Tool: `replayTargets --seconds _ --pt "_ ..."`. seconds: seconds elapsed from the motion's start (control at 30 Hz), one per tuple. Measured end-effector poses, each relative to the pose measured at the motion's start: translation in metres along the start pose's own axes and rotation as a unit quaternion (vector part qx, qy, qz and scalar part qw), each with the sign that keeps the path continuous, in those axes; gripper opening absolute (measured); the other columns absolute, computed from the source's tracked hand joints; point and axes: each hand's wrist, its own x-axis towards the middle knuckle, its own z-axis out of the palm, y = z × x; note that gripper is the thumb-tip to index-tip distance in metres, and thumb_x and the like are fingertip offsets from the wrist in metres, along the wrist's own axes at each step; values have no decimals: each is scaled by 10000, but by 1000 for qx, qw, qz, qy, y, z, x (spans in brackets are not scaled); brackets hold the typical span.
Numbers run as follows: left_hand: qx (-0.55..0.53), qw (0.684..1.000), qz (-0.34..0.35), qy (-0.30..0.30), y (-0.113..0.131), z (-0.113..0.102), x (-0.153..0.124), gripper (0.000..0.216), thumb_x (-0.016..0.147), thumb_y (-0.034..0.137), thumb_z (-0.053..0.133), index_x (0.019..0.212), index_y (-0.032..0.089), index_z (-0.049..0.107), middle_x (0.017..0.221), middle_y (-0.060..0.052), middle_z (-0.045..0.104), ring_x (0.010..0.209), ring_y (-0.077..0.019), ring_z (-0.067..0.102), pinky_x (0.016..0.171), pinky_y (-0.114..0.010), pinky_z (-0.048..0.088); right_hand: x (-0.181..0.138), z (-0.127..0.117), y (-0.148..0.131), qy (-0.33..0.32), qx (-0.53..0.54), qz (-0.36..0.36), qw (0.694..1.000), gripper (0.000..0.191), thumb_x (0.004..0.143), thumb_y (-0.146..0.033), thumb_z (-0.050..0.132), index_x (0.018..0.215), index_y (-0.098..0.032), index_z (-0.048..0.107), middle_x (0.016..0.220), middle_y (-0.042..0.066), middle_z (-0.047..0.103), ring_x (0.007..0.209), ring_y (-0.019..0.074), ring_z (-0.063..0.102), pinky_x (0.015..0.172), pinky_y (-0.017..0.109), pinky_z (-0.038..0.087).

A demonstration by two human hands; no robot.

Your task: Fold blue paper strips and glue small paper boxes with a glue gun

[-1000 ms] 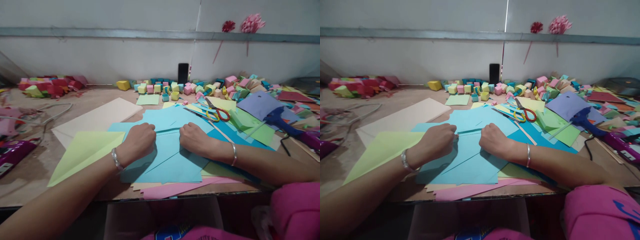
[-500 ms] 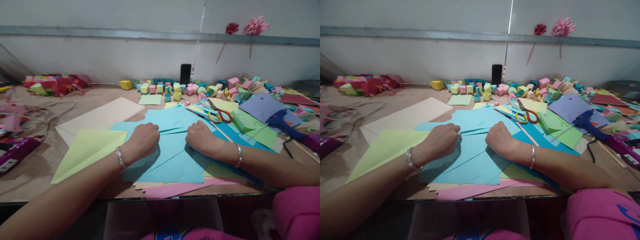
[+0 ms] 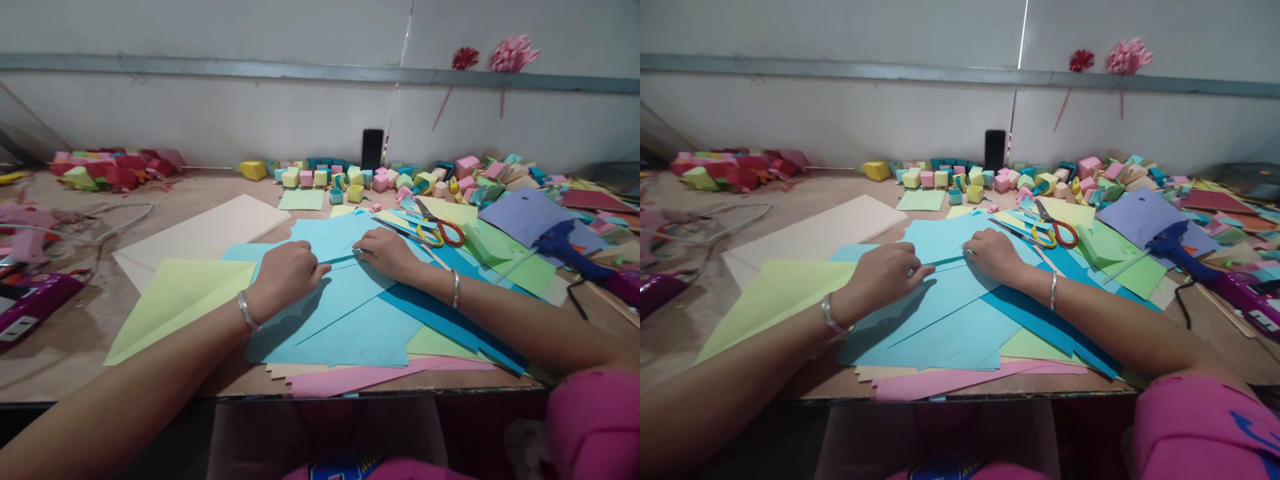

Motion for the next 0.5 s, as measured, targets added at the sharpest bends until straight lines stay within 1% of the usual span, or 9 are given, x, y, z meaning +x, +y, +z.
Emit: replayTargets --seconds 0.07,0.1,0.17,0.23,0.3,0.37,0.43,0.5 --pt "-17 999 -20 40 -4 7 6 445 926 452 512 647 157 694 797 -76 635 720 -204 566 537 -312 275 0 -1 -1 -2 -6 2 1000 233 897 -192 576 1069 -179 733 989 96 677 921 217 548 775 311 357" --pt "-26 997 -20 64 -6 11 9 403 921 430 536 678 154 701 805 -79 633 754 -209 569 573 -311 316 0 -2 -2 -4 -10 3 1000 229 898 -193 570 1053 -179 738 984 98 672 916 218 543 774 314 353" --pt "-50 993 -3 103 -10 19 14 281 889 392 604 825 148 727 865 -91 642 835 -225 573 685 -321 385 -1 -3 -3 -5 -12 6 1000 206 895 -196 571 993 -179 752 969 96 666 909 219 535 770 316 345" --pt "-80 991 27 102 -14 25 18 247 867 361 639 956 152 734 908 -96 661 860 -229 578 752 -337 410 -1 -4 -4 -3 -6 9 1000 183 886 -197 582 940 -178 757 954 88 665 913 217 531 761 312 335" --pt "-101 990 51 85 -17 29 19 201 863 305 635 956 169 750 876 -84 679 831 -222 587 744 -338 416 -1 -4 -4 -1 2 9 1000 180 887 -193 579 911 -176 756 943 81 669 917 211 528 746 308 324" --pt "-105 989 60 84 -17 31 20 167 856 230 612 908 189 766 836 -71 690 808 -218 594 710 -332 412 -1 -4 -4 3 -3 6 1000 193 895 -189 562 894 -174 754 931 76 672 904 203 522 726 309 306" --pt "-86 990 58 94 -14 29 21 203 845 169 582 913 205 769 830 -67 697 812 -223 601 678 -328 401 -1 -5 -5 5 -29 -1 1000 224 910 -178 530 871 -172 750 911 75 674 881 198 511 711 319 281" --pt "-33 994 65 78 -8 23 24 243 831 119 556 912 207 767 818 -71 696 795 -228 605 636 -329 379 -1 -6 -7 8 -70 -13 997 250 917 -157 505 839 -167 742 889 76 673 864 197 499 698 333 248"
